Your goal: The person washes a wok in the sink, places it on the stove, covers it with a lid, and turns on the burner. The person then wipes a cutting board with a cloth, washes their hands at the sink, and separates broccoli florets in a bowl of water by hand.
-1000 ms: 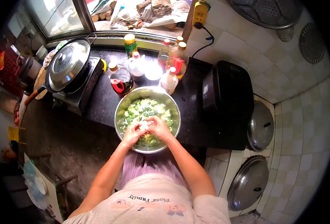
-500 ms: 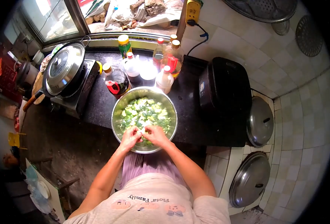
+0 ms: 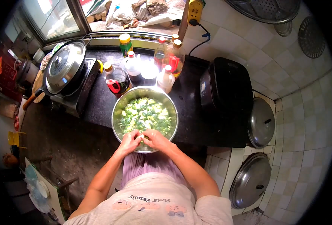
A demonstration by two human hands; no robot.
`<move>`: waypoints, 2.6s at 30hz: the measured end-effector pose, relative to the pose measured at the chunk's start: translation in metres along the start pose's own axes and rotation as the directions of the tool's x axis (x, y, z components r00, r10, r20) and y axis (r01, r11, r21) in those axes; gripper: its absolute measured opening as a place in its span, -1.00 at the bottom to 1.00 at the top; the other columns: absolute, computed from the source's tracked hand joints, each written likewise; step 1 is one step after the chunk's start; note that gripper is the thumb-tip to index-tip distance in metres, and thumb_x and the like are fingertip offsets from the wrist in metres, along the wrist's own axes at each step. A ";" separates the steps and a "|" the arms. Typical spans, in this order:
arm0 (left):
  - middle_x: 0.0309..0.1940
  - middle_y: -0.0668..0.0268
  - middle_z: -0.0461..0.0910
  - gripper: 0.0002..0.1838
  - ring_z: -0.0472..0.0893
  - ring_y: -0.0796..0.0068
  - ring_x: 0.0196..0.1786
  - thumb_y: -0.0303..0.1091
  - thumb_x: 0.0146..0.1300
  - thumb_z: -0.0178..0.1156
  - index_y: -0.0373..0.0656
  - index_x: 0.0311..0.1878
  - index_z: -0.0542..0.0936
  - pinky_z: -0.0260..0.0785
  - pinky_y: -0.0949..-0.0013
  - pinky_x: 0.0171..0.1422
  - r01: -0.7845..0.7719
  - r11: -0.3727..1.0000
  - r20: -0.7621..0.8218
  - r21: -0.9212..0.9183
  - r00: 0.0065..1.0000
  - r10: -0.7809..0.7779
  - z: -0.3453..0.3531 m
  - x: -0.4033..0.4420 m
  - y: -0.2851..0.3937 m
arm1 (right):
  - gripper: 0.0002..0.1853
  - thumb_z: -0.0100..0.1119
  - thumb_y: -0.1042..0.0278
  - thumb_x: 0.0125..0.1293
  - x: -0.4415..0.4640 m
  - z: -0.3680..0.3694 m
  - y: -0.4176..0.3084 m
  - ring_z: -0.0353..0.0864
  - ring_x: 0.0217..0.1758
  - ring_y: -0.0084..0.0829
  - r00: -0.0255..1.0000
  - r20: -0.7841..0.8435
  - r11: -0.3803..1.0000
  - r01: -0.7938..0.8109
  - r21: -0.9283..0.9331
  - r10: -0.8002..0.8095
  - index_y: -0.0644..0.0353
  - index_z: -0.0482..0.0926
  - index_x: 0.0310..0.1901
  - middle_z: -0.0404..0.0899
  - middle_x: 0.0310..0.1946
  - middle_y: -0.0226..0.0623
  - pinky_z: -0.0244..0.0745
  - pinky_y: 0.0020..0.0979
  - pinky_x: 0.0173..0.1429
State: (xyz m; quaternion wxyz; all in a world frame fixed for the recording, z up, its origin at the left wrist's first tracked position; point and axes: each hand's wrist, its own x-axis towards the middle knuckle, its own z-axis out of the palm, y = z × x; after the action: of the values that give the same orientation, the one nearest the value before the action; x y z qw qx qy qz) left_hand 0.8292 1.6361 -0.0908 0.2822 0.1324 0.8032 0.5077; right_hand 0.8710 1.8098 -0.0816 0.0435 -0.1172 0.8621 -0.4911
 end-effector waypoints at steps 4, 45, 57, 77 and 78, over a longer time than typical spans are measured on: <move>-0.56 0.44 0.46 -0.82 0.45 0.69 -0.55 -0.37 0.28 0.16 -0.21 -0.40 0.43 0.31 0.54 -0.46 0.114 0.943 0.172 -0.312 0.983 -0.062 -0.006 0.000 -0.006 | -0.82 0.15 0.44 0.17 -0.004 -0.001 0.001 0.53 -0.23 -0.11 0.996 0.026 0.996 0.089 -0.021 -0.089 0.24 0.54 -0.18 0.52 -0.34 -0.10 0.45 -0.27 -0.15; -0.09 0.05 0.60 -0.68 0.60 0.29 -0.03 -0.41 0.21 0.09 -0.24 0.04 0.54 0.41 0.32 0.09 0.015 0.980 0.010 0.199 1.000 -0.018 -0.025 0.039 -0.037 | -0.71 0.05 0.46 0.19 0.078 0.015 0.050 0.54 -0.12 -0.02 0.949 -0.294 0.940 -0.195 -0.279 0.109 0.17 0.47 -0.02 0.49 -0.14 -0.02 0.47 -0.12 -0.06; 0.01 0.11 0.55 -0.49 0.56 0.32 0.04 -0.24 0.17 0.29 -0.30 0.12 0.43 0.38 0.32 0.16 0.135 0.936 0.109 -0.326 0.989 -0.104 -0.028 0.053 -0.041 | -0.65 0.25 0.43 0.18 0.048 0.009 0.028 0.61 -0.31 -0.45 0.829 0.104 0.465 -0.406 0.787 0.549 0.25 0.43 -0.01 0.53 -0.27 -0.27 0.58 -0.44 -0.29; 0.02 0.10 0.54 -0.45 0.62 0.47 -0.32 -0.21 0.26 0.17 -0.19 0.27 0.34 0.49 0.42 -0.29 -0.033 0.968 0.050 -0.249 0.998 0.047 -0.046 0.048 -0.011 | -0.73 0.21 0.44 0.22 0.046 0.022 0.010 0.64 -0.31 -0.40 0.867 0.071 0.338 -0.266 0.903 0.493 0.34 0.46 -0.08 0.58 -0.22 -0.19 0.60 -0.43 -0.20; -0.08 0.16 0.56 -0.56 0.60 0.52 -0.31 -0.25 0.29 0.15 -0.18 0.19 0.40 0.49 0.46 -0.29 -0.031 0.989 0.113 -0.148 0.992 0.048 -0.045 0.054 -0.025 | -0.74 0.20 0.43 0.22 0.046 0.023 0.010 0.64 -0.33 -0.40 0.874 0.079 0.360 -0.279 0.890 0.480 0.34 0.47 -0.10 0.59 -0.25 -0.19 0.60 -0.44 -0.21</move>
State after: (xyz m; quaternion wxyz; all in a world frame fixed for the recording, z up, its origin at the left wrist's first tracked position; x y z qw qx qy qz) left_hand 0.7613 1.6184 -0.1155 0.3274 0.1567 0.7433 0.5620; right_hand 0.8297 1.7845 -0.0999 0.1258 0.1742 0.4838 -0.8484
